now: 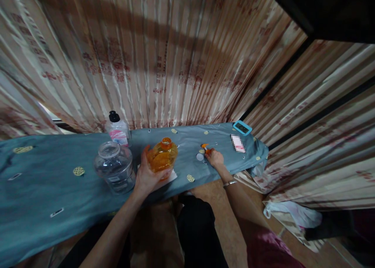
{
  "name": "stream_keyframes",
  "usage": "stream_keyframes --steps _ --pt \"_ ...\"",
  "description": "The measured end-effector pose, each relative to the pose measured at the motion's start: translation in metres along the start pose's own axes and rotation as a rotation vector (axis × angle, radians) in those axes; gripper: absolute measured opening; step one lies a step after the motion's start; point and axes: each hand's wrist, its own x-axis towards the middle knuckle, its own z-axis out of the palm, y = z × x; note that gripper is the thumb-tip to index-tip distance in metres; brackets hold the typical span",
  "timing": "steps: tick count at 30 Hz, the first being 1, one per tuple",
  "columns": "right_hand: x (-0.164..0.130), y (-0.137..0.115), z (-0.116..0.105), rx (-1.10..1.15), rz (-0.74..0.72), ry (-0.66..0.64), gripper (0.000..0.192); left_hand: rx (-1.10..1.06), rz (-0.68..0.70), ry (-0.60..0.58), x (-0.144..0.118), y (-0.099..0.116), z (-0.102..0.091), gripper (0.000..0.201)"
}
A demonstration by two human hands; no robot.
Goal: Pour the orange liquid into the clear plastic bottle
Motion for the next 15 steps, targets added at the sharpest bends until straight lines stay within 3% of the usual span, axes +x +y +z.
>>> stream_keyframes --steps 3,8,11,15 --pt "-0.013 0.001 -0.005 0.030 -0.019 0.067 0.046 -0.003 0.143 0.045 -0.005 -0.002 -0.003 0.119" --pt "-0.054 -0.008 -0.011 0.172 -0.112 0.175 0.057 0.101 0.492 0.154 -0.017 -0.002 -0.010 0.123" --pt "-0.080 -0.027 -0.009 0.292 -0.219 0.188 0.053 0.178 0.649 0.184 -0.024 0.002 -0.015 0.121" --pt "-0.099 -0.057 0.004 0.452 -0.374 0.198 0.050 0.213 0.724 0.201 -0.031 0.011 -0.024 0.114"
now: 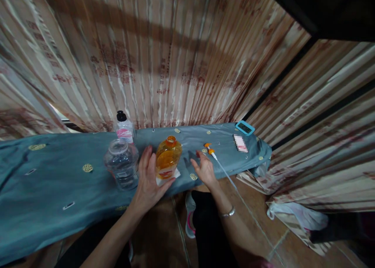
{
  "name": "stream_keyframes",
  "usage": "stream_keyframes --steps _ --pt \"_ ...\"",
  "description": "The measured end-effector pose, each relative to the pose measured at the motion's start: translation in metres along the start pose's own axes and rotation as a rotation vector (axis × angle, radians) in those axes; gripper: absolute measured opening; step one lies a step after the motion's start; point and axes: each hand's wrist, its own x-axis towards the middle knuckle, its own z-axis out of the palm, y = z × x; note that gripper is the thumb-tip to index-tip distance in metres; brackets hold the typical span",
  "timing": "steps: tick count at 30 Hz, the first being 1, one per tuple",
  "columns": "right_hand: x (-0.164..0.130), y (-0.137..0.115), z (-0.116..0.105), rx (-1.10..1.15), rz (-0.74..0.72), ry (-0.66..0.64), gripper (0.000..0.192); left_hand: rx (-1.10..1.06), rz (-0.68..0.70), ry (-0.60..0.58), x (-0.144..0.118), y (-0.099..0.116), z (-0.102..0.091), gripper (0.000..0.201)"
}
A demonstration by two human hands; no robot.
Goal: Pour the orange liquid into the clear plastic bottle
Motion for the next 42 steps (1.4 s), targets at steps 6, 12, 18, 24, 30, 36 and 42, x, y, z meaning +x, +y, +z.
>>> stream_keyframes --steps 6,12,18,24,30,36,42 --pt "-0.007 0.012 0.039 0.152 -0.059 0.078 0.042 0.003 0.025 -0.014 -0.005 0.004 -0.007 0.115" --pt "-0.012 0.032 0.048 0.232 -0.091 0.147 0.038 0.054 0.047 0.012 0.001 0.018 -0.032 0.120" --pt "-0.010 0.037 0.049 0.335 -0.088 0.184 0.045 0.035 -0.221 0.209 0.013 0.015 -0.078 0.126" --pt "-0.013 0.039 0.041 0.420 -0.063 0.193 0.043 -0.012 -0.632 0.173 -0.003 -0.032 -0.065 0.143" --pt "-0.020 0.034 0.030 0.495 -0.031 0.185 0.045 0.072 -0.931 0.148 -0.006 -0.052 -0.042 0.106" --pt "-0.046 0.029 0.020 0.590 -0.018 0.143 0.048 0.035 -1.005 0.111 0.003 -0.048 -0.055 0.071" --pt "-0.099 0.007 0.026 0.829 -0.032 -0.058 0.040 -0.017 -1.006 0.105 -0.012 -0.009 -0.084 0.066"
